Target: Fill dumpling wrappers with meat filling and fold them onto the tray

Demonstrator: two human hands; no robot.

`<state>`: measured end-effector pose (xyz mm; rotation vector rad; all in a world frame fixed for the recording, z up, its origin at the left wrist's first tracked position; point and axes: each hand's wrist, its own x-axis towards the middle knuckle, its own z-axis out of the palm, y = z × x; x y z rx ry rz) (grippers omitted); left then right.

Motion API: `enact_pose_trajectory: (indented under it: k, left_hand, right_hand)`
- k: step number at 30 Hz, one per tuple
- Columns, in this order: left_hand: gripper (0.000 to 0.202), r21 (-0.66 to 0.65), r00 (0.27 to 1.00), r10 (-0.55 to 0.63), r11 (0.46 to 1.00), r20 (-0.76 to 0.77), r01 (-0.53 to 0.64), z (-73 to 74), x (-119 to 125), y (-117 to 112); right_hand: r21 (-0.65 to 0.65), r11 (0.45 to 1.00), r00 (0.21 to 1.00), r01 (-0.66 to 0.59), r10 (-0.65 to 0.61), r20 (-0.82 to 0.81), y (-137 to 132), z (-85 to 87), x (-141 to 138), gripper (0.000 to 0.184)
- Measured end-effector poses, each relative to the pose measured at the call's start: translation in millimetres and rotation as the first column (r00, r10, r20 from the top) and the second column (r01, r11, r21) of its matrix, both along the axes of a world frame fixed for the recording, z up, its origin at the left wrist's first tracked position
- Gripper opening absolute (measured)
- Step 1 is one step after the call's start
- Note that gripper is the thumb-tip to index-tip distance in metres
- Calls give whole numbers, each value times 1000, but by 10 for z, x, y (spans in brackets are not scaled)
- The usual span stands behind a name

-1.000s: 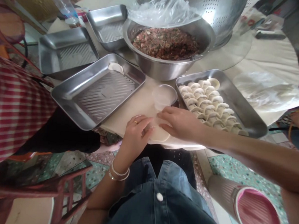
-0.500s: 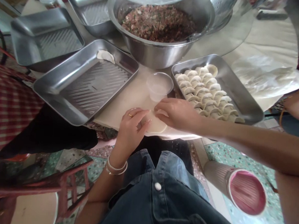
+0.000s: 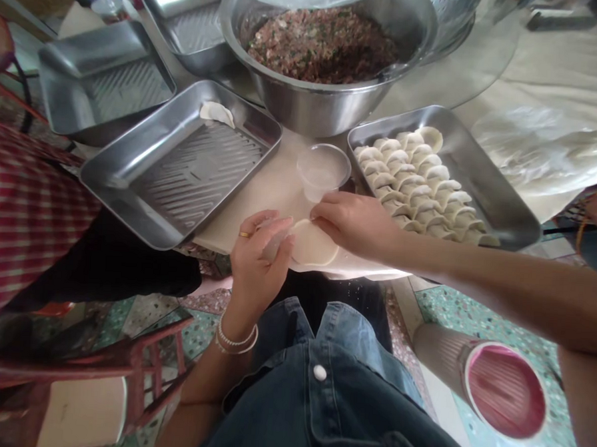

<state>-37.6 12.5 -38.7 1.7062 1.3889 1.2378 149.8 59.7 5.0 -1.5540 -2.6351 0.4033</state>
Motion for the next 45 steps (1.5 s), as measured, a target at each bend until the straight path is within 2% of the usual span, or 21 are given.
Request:
enact_pose_trajectory:
  k: [3, 5, 7, 9, 11, 12, 14, 16, 17, 19, 21, 24, 26, 28, 29, 31, 34, 36, 38, 41, 45]
  left_hand:
    - [16, -175, 964, -17, 982, 267, 66, 74, 4, -103]
    - [15, -289, 926, -125, 928, 356, 237, 111, 28, -184]
    - [21, -385, 838, -259, 796, 480, 466, 113, 73, -261]
    - [35, -419, 718, -320, 639, 618, 645, 81, 125, -318]
    - [54, -402, 618, -278, 554, 736, 729, 45, 163, -346]
    - [60, -392, 578, -223, 543, 785, 742, 40, 174, -350]
    - [60, -393, 528, -98, 556, 844, 732, 72, 182, -343]
    - [46, -402, 408, 111, 522, 906, 752, 152, 182, -322]
    - [41, -383, 358, 152, 512, 921, 769, 200, 184, -308]
    - [35, -376, 319, 199, 514, 927, 771, 285, 197, -272]
    - [32, -404, 338, 222, 552, 914, 729, 336, 219, -222]
    - [34, -476, 391, 276, 590, 878, 652, 370, 236, -135]
    - [36, -501, 398, 306, 580, 865, 642, 397, 223, -86]
    - [37, -504, 380, 331, 568, 864, 651, 444, 194, -50]
    - [37, -506, 368, 348, 566, 862, 650, 475, 177, -37]
    - [35, -530, 357, 395, 564, 846, 633, 540, 145, -15]
    - [36, -555, 329, 457, 566, 827, 610, 619, 118, 17]
    - [39, -550, 309, 467, 572, 828, 609, 647, 114, 37]
    - [39, -542, 296, 469, 576, 832, 612, 661, 118, 57]
    - [39, -547, 290, 482, 568, 826, 615, 678, 133, 82]
    - [39, -568, 304, 497, 558, 813, 605, 700, 146, 99]
  right_hand:
    - [25, 1000, 1000, -12, 12, 3, -33, 29, -10, 26]
    - [41, 999, 1000, -25, 25, -3, -78, 91, 8, 26]
    - [49, 997, 997, -57, 59, -47, -151, 186, 49, 26]
    - [52, 993, 985, -105, 111, -134, -259, 293, 104, 26]
    - [44, 985, 958, -167, 173, -228, -395, 383, 157, 23]
    - [43, 978, 943, -206, 210, -259, -468, 414, 178, 21]
    - [76, 954, 914, -292, 301, -272, -609, 442, 205, 19]
    - [151, 920, 895, -361, 387, -221, -719, 438, 219, 21]
    - [189, 905, 890, -382, 415, -189, -757, 434, 225, 22]
    - [232, 892, 886, -388, 430, -172, -784, 444, 252, 20]
    - [247, 905, 883, -347, 404, -240, -736, 501, 314, 16]
    - [354, 924, 911, -143, 263, -318, -492, 655, 493, 19]
    - [436, 896, 944, 89, 64, -323, -222, 751, 653, 16]
    - [401, 865, 925, 301, -163, -343, 92, 807, 814, 25]
    - [364, 860, 902, 359, -218, -373, 250, 819, 884, 33]
    - [344, 851, 868, 397, -226, -442, 530, 819, 983, 52]
    - [332, 888, 876, 317, -141, -461, 803, 797, 1000, 73]
    - [299, 932, 906, 206, -66, -419, 890, 780, 933, 71]
    - [297, 951, 928, 82, 36, -371, 941, 767, 839, 60]
    - [407, 913, 952, -43, 161, -260, 1037, 773, 735, 39]
    - [516, 856, 978, 36, 76, -195, 1225, 872, 742, 40]
